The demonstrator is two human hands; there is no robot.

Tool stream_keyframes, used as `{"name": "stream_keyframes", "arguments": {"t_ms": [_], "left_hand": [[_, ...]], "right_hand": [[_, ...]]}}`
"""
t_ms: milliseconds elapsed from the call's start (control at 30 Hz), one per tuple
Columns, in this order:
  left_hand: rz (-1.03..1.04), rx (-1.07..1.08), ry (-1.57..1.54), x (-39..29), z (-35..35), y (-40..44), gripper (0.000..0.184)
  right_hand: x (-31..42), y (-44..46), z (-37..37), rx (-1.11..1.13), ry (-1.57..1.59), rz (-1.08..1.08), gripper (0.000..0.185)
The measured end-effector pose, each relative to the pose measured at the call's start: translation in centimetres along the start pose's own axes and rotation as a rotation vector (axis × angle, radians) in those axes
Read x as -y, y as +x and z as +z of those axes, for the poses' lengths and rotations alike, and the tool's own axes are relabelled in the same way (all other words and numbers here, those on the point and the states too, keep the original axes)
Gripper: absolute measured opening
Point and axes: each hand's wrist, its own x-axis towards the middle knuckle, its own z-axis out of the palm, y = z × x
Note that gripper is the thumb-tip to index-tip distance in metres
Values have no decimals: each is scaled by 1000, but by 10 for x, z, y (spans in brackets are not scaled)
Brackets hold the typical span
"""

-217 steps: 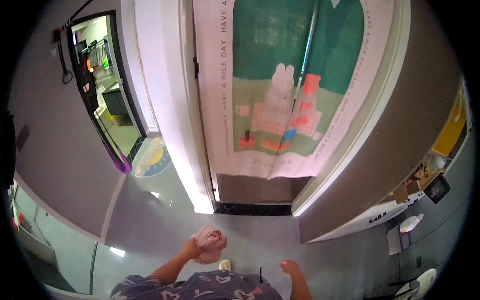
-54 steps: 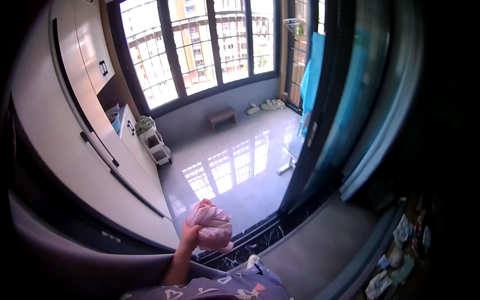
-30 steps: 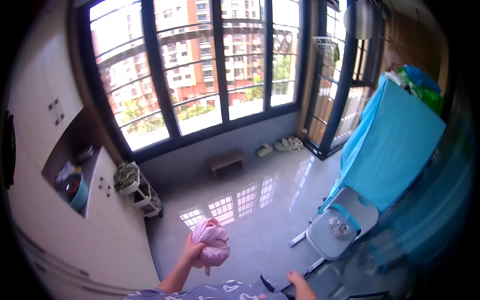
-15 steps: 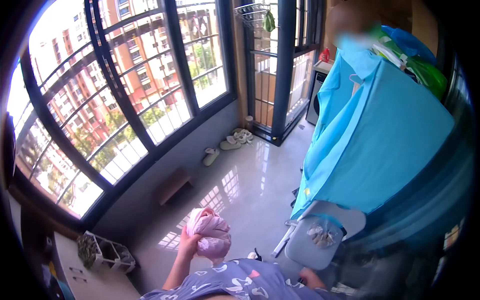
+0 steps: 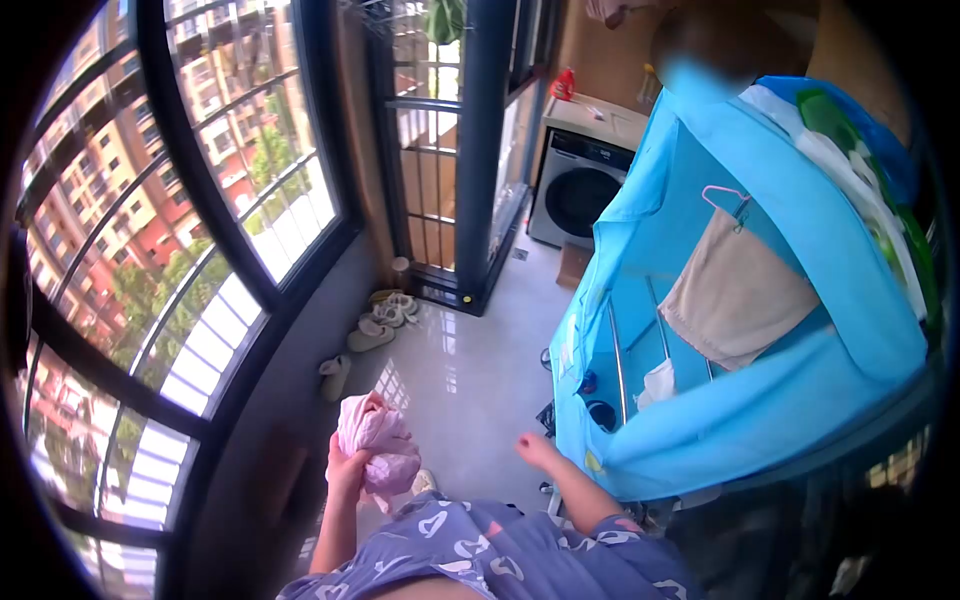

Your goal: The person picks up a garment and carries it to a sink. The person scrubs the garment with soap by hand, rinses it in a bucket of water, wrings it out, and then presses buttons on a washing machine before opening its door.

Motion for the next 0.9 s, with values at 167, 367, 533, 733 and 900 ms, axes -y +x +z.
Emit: {"name": "stream_keyframes", "arguments": {"t_ms": [167,367,533,733,900], "left_hand": [[-88,287,144,-42,77,150,70],[-201,500,-60,-58,205,287,62],[-368,607,-205,-85,324,359,60],[-374,788,-326,-148,457,442,66],[-389,825,-303,-142,528,532,69]], "right_hand": [[-103,-16,9,-39,-30,390,36],[-139,-25,-14,42,513,1023,38],[-155,121,-70,-21,868,845,45],[-25,379,-262,143,1333,487,70],[57,527,-351,224,1770,164,68]]}}
